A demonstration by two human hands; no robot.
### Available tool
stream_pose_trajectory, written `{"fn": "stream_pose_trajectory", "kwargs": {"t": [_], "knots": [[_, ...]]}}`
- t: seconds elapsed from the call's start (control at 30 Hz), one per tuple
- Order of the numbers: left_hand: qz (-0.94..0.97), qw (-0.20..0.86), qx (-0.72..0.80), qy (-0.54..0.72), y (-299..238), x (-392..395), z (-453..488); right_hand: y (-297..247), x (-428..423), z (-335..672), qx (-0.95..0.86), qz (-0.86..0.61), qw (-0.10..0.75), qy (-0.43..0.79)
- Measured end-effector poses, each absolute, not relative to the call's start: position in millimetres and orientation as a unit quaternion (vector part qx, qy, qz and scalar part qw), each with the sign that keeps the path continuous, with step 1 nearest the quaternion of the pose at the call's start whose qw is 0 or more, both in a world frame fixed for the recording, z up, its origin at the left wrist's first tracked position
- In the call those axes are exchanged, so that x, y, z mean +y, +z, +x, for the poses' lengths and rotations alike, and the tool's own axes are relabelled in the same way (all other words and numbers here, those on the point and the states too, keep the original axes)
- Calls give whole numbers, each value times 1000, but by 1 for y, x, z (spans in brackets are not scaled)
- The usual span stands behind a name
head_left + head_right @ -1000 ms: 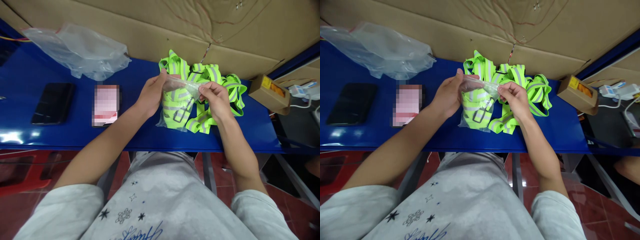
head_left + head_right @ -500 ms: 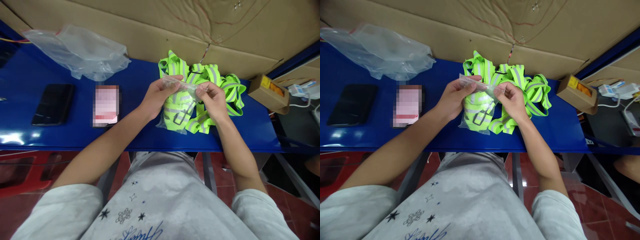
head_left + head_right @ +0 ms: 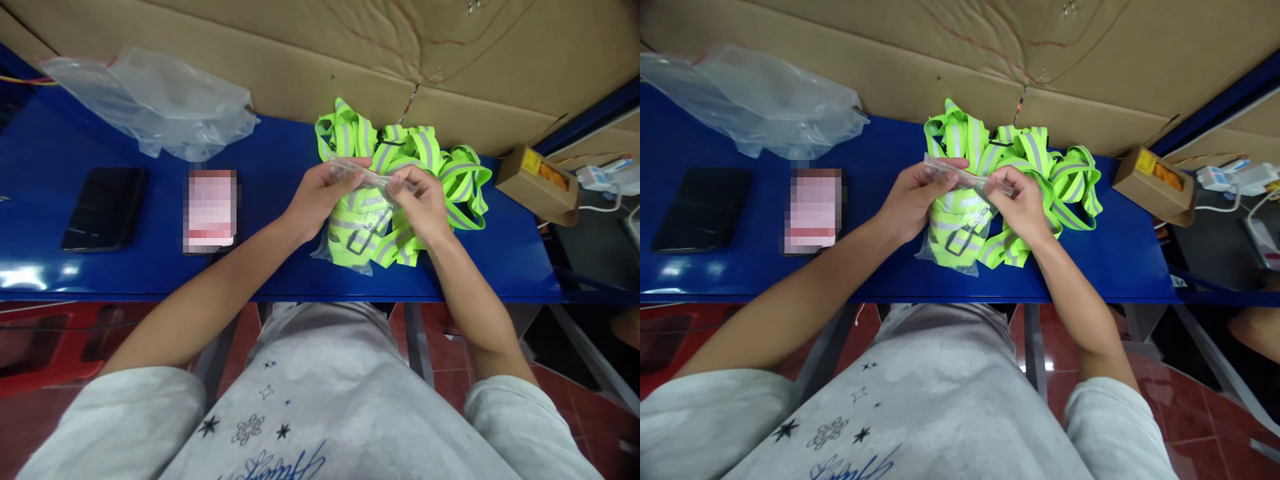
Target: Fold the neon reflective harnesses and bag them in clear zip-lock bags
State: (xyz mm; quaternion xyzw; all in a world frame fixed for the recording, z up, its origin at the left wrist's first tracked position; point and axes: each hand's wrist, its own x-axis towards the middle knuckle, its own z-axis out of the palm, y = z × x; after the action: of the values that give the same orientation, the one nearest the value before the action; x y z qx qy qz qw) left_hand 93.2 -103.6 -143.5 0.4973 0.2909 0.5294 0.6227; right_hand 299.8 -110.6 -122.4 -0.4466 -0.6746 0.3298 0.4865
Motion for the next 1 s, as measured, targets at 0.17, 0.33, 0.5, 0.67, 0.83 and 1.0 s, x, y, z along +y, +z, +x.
{"fn": "stream_pose_trajectory", "kwargs": {"t": [0.17, 0.33, 0.5, 0.67, 0.83, 1.0], "knots": [[510, 618, 298, 519, -144, -105, 95, -121, -111, 299, -681, -442, 472, 343], [524, 608, 306, 512, -144, -107, 96, -120, -112, 299, -672, -459, 455, 362], [523, 606, 325, 503, -144, -108, 97, -121, -111, 301, -678, -467, 439, 360], [488, 644, 315, 497, -143, -107, 98, -120, -111, 302, -674, -473, 437, 362], [471, 644, 322, 509, -145, -105, 97, -119, -108, 307, -669, -466, 438, 378], [525, 589, 314, 528, -147, -105, 97, -116, -106, 314, -685, -449, 414, 397]]}}
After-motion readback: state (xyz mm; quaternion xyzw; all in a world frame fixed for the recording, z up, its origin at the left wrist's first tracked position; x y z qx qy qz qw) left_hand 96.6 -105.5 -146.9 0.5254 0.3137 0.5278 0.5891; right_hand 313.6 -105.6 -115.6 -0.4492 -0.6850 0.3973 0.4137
